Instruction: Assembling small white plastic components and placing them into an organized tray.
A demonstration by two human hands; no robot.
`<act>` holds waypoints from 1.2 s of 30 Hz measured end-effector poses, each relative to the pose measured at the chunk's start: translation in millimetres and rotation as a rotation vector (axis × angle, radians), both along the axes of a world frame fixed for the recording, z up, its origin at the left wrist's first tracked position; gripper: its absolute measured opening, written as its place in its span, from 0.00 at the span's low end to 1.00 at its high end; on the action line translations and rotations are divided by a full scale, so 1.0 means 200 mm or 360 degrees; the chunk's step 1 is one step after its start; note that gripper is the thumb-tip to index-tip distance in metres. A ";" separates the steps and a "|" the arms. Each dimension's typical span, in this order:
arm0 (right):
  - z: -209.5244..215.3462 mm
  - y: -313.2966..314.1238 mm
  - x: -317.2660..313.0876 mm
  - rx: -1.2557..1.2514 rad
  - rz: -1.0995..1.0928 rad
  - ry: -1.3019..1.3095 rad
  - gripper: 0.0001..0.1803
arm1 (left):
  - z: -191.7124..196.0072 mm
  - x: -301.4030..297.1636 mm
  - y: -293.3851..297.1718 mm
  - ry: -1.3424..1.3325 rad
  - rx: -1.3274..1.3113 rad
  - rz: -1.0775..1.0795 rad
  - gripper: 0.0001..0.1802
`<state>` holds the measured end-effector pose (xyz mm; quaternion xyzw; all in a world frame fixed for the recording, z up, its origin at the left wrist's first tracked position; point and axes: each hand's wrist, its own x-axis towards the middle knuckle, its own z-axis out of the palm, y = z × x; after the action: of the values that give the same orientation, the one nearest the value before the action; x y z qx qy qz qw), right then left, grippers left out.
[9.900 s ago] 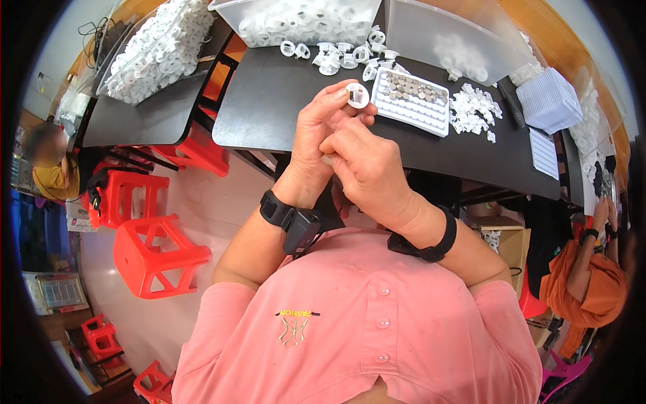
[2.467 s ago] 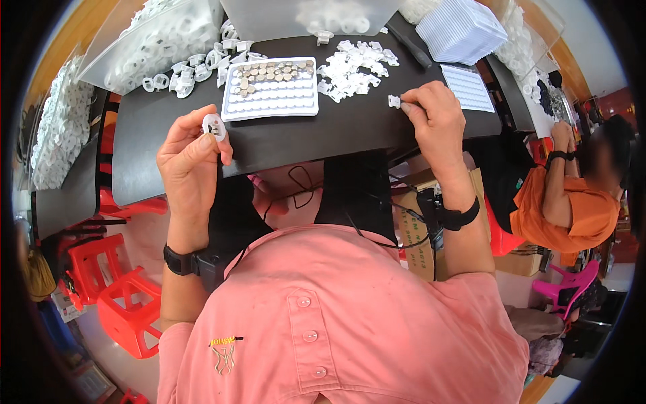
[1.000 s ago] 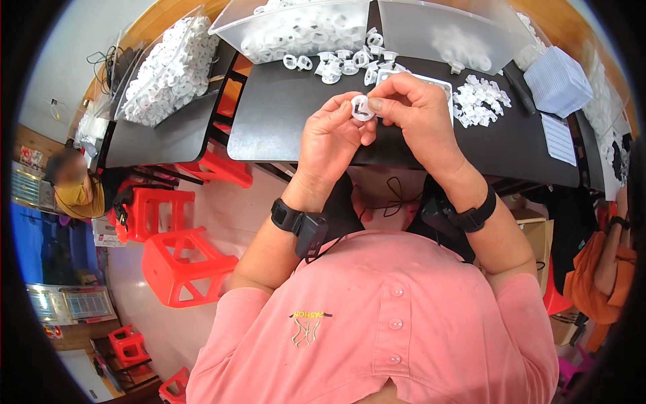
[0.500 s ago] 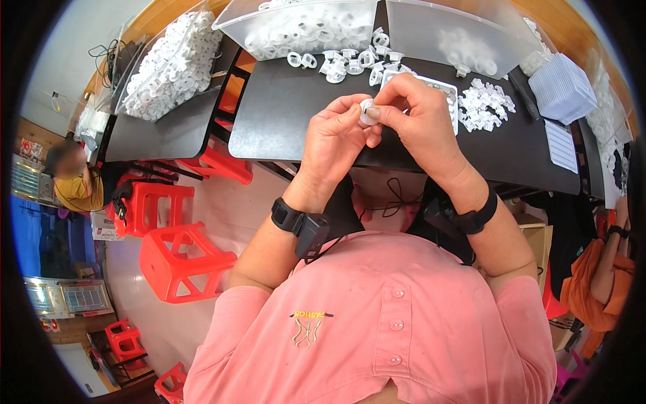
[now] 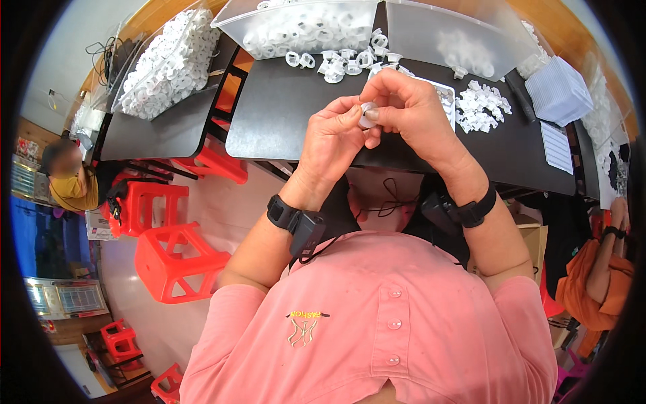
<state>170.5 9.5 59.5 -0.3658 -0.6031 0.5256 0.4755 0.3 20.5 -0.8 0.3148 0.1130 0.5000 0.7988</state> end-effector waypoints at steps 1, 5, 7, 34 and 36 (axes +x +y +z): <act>-0.01 0.00 0.00 0.0005 0.0001 -0.0007 0.04 | -0.01 0.00 0.00 0.0035 -0.0006 0.0011 0.12; -0.02 -0.02 0.00 0.0032 -0.0046 0.0048 0.05 | 0.00 -0.01 -0.01 0.0075 0.0002 0.0039 0.12; -0.01 -0.03 0.00 0.0004 -0.0059 0.0061 0.05 | 0.00 0.00 -0.02 0.0074 0.0002 0.0044 0.13; 0.33 0.74 1.27 0.0926 -0.1023 -0.1362 0.06 | 0.12 0.03 0.19 0.1536 0.0868 0.1307 0.20; 0.25 0.91 1.46 0.0900 -0.1035 -0.1526 0.05 | 0.11 0.04 0.24 0.2089 0.1036 0.1570 0.29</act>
<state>462.9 190.9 110.3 -0.5848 -0.7223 -0.0463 0.3663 8.5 67.5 21.8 0.6656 0.5239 0.5136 0.1367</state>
